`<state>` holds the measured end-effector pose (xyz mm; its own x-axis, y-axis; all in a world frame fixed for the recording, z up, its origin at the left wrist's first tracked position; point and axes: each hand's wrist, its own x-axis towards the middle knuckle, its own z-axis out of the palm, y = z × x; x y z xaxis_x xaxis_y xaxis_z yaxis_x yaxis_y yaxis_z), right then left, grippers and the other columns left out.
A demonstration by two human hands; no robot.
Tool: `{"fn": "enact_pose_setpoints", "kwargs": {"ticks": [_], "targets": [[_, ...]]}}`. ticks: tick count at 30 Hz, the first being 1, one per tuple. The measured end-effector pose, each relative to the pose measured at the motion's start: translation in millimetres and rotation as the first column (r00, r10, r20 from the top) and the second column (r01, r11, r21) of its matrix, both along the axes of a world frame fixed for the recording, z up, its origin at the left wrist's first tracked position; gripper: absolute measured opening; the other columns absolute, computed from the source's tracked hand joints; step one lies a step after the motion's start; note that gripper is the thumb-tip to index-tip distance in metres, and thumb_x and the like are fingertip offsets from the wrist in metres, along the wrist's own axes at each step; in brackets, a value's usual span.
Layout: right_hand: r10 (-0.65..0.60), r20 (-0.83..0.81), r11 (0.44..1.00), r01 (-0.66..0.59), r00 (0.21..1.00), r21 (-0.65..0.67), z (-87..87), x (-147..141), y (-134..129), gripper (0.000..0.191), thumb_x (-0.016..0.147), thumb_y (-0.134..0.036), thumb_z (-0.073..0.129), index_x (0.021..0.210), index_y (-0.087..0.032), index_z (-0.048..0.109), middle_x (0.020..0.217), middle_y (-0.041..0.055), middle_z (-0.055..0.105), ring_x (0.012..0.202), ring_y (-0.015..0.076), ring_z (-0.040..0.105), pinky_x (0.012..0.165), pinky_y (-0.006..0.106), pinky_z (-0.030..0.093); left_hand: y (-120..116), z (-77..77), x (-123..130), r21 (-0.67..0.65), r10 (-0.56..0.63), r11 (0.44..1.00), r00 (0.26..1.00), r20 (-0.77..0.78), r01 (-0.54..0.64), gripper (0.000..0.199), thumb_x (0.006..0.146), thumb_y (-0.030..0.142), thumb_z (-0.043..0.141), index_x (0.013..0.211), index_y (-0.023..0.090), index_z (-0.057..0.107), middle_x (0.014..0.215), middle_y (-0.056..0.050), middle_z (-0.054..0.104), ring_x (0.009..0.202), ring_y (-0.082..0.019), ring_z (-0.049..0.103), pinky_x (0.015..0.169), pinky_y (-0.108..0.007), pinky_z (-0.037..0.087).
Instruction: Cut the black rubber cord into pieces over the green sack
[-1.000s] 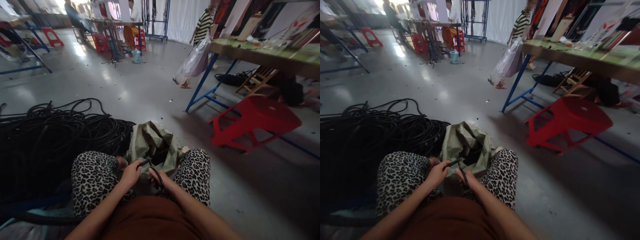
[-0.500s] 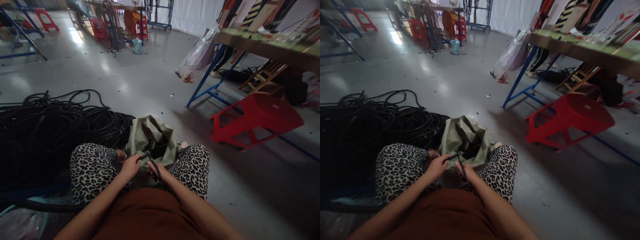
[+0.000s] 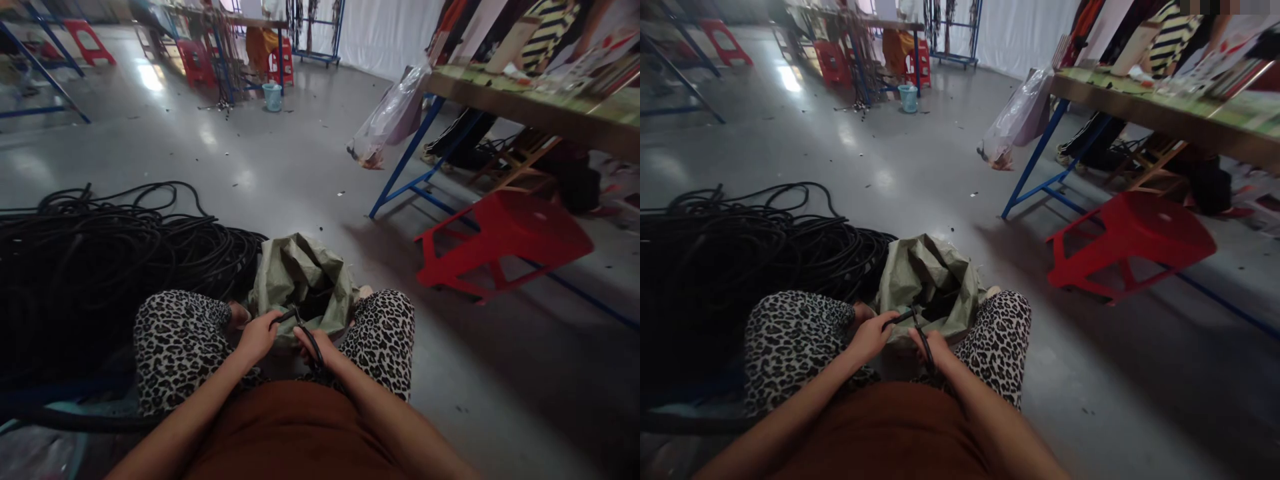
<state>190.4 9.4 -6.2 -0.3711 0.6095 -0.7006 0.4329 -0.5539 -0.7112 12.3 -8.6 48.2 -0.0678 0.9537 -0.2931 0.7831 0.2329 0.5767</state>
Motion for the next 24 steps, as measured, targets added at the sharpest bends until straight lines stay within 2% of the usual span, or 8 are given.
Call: {"fn": "enact_pose_setpoints", "kwargs": {"ticks": [6,10,16,24], "targets": [[0.014,0.038,0.997,-0.016,0.999,0.079,-7.0,4.0,-0.5,0.057,0.074,-0.066,0.043,0.062,-0.012,0.056,0.045,0.0011,0.051,0.038,0.0106,0.051,0.040,0.020,0.038,2.1,-1.6,1.7,0.024,-0.005,1.000,1.000,0.013,0.005,0.034,0.079,0.023,0.044,0.110,0.023,0.058,0.111,-0.001,0.063,0.102,-0.016,0.057,0.090,-0.026,0.042],[-0.024,-0.005,0.999,0.025,1.000,0.043,-7.0,2.5,1.7,0.056,0.073,-0.067,0.042,0.064,-0.012,0.055,0.048,0.0011,0.051,0.038,0.0109,0.050,0.040,0.021,0.039,3.4,-3.2,3.3,0.061,0.018,0.998,1.000,0.015,-0.018,0.035,0.079,0.022,0.043,0.111,0.023,0.058,0.111,-0.001,0.063,0.103,-0.016,0.057,0.091,-0.027,0.041],[-0.019,-0.082,1.000,0.017,0.996,-0.024,-9.9,2.8,3.5,0.053,0.073,-0.065,0.045,0.068,-0.013,0.053,0.051,0.0007,0.052,0.041,0.0095,0.050,0.041,0.020,0.040,7.3,2.2,5.1,0.012,0.040,0.999,0.999,-0.019,-0.040,0.034,0.079,0.023,0.044,0.109,0.025,0.059,0.111,0.000,0.063,0.102,-0.017,0.057,0.090,-0.026,0.041],[0.044,-0.034,0.998,-0.043,0.998,0.053,-5.5,7.2,1.1,0.056,0.075,-0.068,0.038,0.066,-0.014,0.051,0.046,-0.0011,0.047,0.038,0.0099,0.047,0.039,0.019,0.036,6.7,0.4,5.2,0.037,0.002,0.999,1.000,-0.015,-0.002,0.034,0.080,0.024,0.042,0.110,0.025,0.058,0.112,0.000,0.063,0.103,-0.016,0.056,0.091,-0.026,0.041]]}}
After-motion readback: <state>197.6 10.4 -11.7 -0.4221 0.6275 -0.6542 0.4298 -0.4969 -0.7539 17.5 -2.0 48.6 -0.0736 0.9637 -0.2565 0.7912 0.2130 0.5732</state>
